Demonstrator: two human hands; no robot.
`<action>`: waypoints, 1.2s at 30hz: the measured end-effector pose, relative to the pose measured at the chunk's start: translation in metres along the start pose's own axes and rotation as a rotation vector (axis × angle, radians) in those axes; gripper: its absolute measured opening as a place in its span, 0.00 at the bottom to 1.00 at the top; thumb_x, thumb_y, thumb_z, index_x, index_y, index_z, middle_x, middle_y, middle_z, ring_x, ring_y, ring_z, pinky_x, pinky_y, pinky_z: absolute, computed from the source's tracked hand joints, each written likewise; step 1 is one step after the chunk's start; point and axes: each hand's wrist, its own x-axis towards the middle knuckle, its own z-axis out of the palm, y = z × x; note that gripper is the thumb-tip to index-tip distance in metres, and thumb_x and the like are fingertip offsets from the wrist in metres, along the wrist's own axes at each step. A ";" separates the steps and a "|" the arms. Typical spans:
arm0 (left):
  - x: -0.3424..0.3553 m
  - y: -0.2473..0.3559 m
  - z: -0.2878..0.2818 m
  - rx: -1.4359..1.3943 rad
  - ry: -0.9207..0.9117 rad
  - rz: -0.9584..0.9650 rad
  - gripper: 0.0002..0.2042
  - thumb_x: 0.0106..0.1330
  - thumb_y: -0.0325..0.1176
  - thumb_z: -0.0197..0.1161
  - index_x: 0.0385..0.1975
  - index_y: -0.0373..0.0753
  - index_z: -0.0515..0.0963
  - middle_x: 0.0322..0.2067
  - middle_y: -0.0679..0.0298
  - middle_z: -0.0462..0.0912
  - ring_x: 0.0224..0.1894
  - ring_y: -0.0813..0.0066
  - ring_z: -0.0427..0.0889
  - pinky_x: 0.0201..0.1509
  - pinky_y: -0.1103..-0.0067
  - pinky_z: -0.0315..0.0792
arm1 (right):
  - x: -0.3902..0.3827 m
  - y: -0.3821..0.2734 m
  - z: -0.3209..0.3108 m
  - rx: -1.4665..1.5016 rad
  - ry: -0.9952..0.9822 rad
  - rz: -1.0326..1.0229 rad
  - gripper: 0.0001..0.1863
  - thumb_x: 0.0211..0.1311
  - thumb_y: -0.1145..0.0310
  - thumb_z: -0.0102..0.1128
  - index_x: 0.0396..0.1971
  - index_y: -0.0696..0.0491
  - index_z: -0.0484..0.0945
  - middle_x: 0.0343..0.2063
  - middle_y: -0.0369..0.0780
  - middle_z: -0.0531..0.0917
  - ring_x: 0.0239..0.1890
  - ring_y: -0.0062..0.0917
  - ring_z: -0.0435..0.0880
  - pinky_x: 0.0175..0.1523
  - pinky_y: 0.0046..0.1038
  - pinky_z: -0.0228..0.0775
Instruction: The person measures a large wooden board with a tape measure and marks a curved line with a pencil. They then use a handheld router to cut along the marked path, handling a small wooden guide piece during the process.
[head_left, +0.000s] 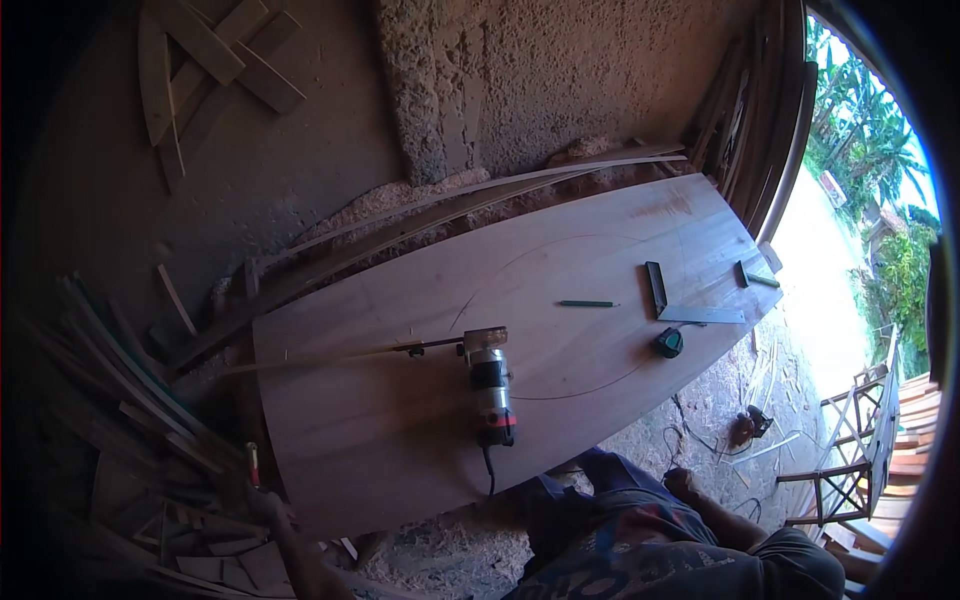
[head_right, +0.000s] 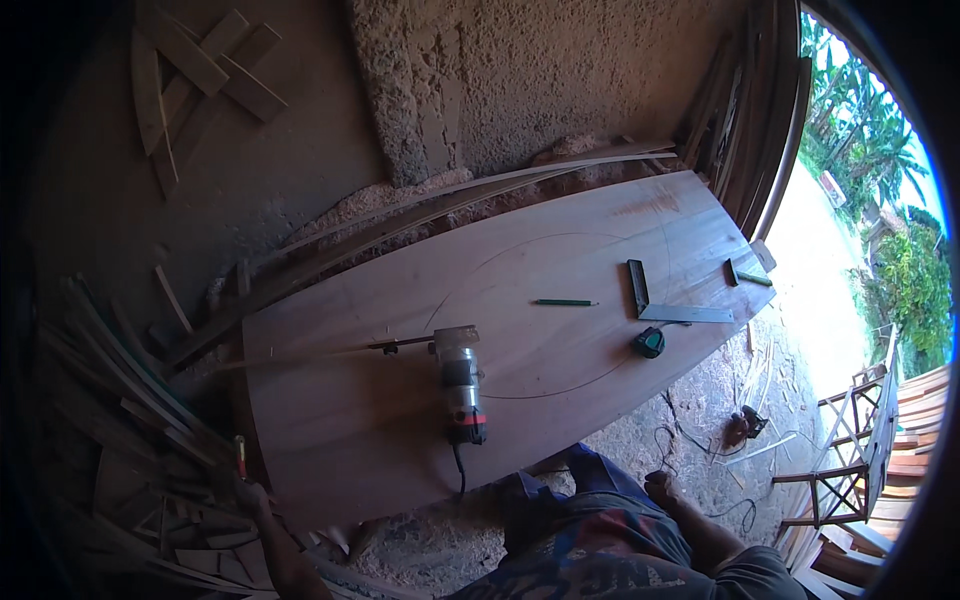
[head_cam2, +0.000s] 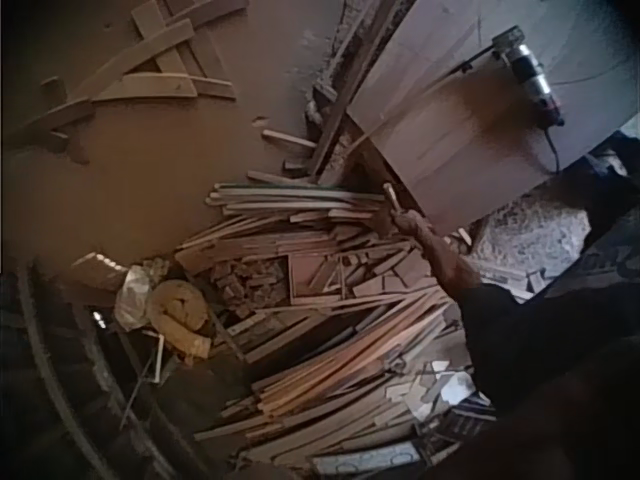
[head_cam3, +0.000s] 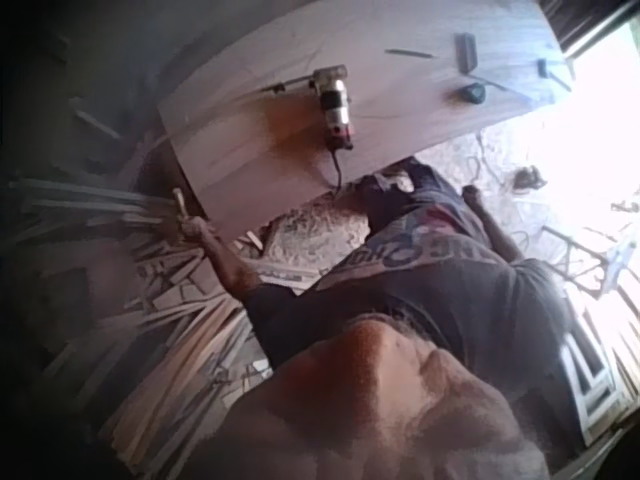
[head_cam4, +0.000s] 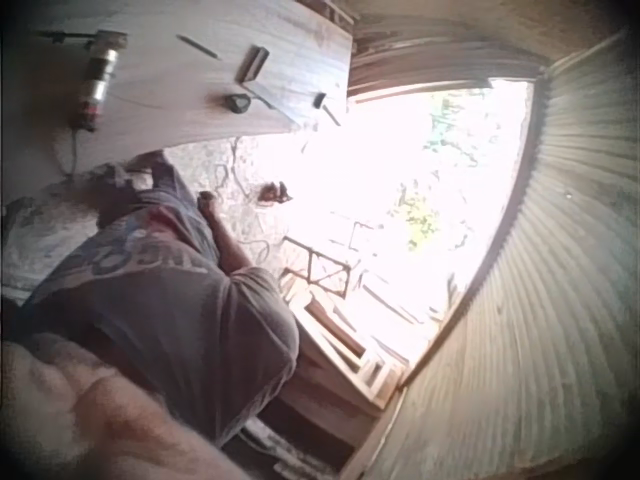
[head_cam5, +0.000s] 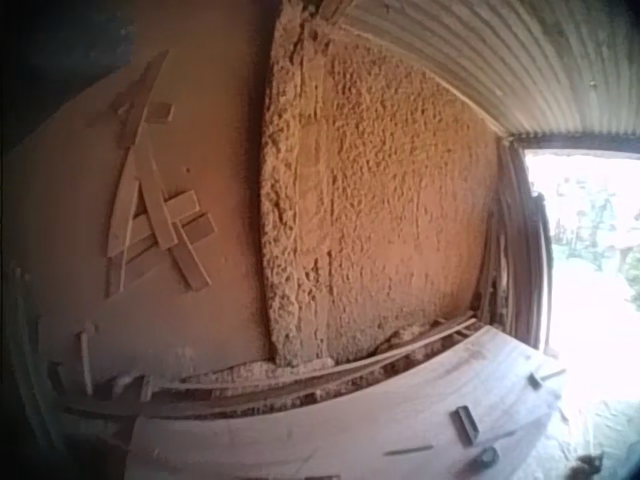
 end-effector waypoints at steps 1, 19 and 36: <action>-0.014 0.046 -0.030 0.147 0.013 0.003 0.18 0.65 0.27 0.51 0.56 0.32 0.70 0.49 0.47 0.78 0.51 0.50 0.77 0.55 0.65 0.69 | -0.011 -0.013 0.004 0.019 0.084 0.040 0.11 0.52 0.66 0.59 0.29 0.58 0.82 0.31 0.49 0.84 0.35 0.39 0.83 0.41 0.38 0.75; -0.333 0.467 -0.077 -0.276 -0.310 1.293 0.32 0.56 0.36 0.69 0.61 0.35 0.66 0.47 0.53 0.75 0.52 0.55 0.74 0.56 0.65 0.69 | 0.115 -0.383 -0.118 0.705 -0.860 -0.484 0.16 0.67 0.59 0.57 0.46 0.54 0.73 0.28 0.32 0.77 0.30 0.17 0.75 0.33 0.24 0.68; -0.305 0.485 0.018 -0.244 -0.426 0.235 0.47 0.43 0.39 0.78 0.63 0.32 0.57 0.51 0.47 0.77 0.52 0.53 0.78 0.55 0.67 0.73 | 0.215 -0.308 -0.127 0.766 -0.867 -0.583 0.17 0.63 0.69 0.60 0.51 0.52 0.72 0.39 0.35 0.79 0.34 0.17 0.77 0.40 0.22 0.71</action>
